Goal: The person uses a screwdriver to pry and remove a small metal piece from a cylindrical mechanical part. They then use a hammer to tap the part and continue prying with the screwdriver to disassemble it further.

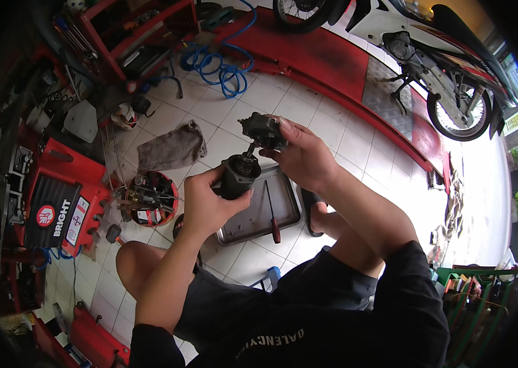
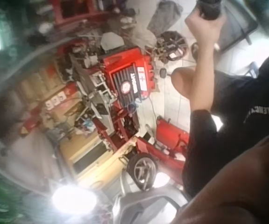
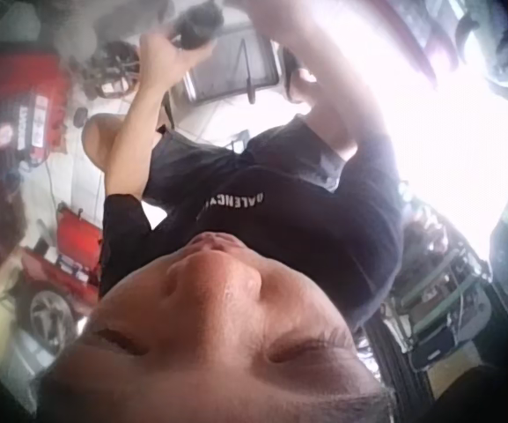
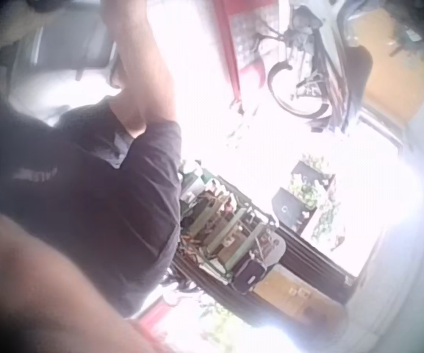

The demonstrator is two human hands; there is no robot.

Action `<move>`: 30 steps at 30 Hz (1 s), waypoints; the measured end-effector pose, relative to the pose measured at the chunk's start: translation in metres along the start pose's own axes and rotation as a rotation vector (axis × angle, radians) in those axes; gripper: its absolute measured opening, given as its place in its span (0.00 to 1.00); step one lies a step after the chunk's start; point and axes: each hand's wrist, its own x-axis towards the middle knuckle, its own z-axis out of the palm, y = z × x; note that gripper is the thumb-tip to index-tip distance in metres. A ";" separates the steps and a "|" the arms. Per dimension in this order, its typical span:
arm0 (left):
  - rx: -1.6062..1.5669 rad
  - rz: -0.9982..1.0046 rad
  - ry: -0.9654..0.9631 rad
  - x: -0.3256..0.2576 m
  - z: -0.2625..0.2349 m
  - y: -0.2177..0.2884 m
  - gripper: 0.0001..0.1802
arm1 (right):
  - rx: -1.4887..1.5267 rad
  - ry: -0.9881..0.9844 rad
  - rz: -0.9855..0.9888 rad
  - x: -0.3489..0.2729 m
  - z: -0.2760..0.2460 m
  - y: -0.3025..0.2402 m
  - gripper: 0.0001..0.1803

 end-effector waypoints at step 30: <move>0.043 0.048 0.035 -0.012 -0.020 0.004 0.20 | -0.730 -0.376 -0.404 0.003 0.017 -0.001 0.33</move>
